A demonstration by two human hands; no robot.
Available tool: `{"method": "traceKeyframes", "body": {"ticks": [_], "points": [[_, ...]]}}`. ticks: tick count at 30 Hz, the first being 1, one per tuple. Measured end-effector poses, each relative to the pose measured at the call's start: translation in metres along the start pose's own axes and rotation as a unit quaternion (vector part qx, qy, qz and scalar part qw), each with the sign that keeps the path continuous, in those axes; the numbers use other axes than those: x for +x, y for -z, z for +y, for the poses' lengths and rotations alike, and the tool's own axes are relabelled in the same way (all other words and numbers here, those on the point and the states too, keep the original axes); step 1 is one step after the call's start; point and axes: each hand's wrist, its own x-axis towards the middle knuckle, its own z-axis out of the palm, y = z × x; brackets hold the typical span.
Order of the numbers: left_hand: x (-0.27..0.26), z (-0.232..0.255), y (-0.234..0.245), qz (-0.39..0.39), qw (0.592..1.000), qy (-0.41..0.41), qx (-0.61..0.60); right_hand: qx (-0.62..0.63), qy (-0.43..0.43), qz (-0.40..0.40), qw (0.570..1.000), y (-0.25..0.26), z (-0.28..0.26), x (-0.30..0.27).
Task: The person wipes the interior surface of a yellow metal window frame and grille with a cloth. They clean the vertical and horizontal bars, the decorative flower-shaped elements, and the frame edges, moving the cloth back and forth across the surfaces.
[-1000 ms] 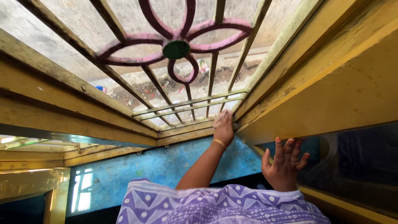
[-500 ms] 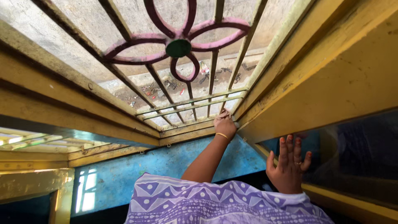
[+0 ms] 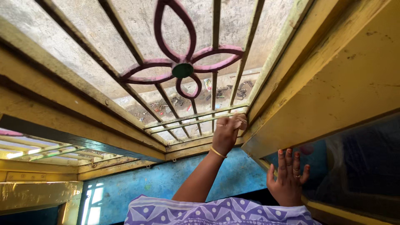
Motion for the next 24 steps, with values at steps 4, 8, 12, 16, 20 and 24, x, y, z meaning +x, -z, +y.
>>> {"method": "traceKeyframes", "body": {"ticks": [4,8,12,16,20,24], "points": [[-0.027,0.000,-0.007,0.165,0.982,0.037,-0.084,-0.044,0.006,-0.009,0.999,0.001,0.001,-0.013],[-0.021,0.008,-0.011,-0.013,0.984,-0.098,0.150,-0.007,0.004,-0.010,1.000,0.010,-0.003,-0.016],[0.012,0.015,-0.025,-0.018,0.975,-0.070,0.209,0.021,0.015,-0.011,1.000,0.013,0.002,0.003],[0.020,0.014,-0.046,-0.308,0.906,0.085,0.277,-0.010,0.010,-0.006,1.000,0.014,-0.006,-0.013],[0.021,0.016,-0.058,-0.263,0.909,0.168,0.278,0.018,0.009,-0.003,1.000,0.015,-0.009,-0.009],[-0.003,0.017,-0.042,-0.047,0.957,0.008,0.286,0.015,-0.012,-0.006,1.000,0.013,-0.010,0.000]]}}
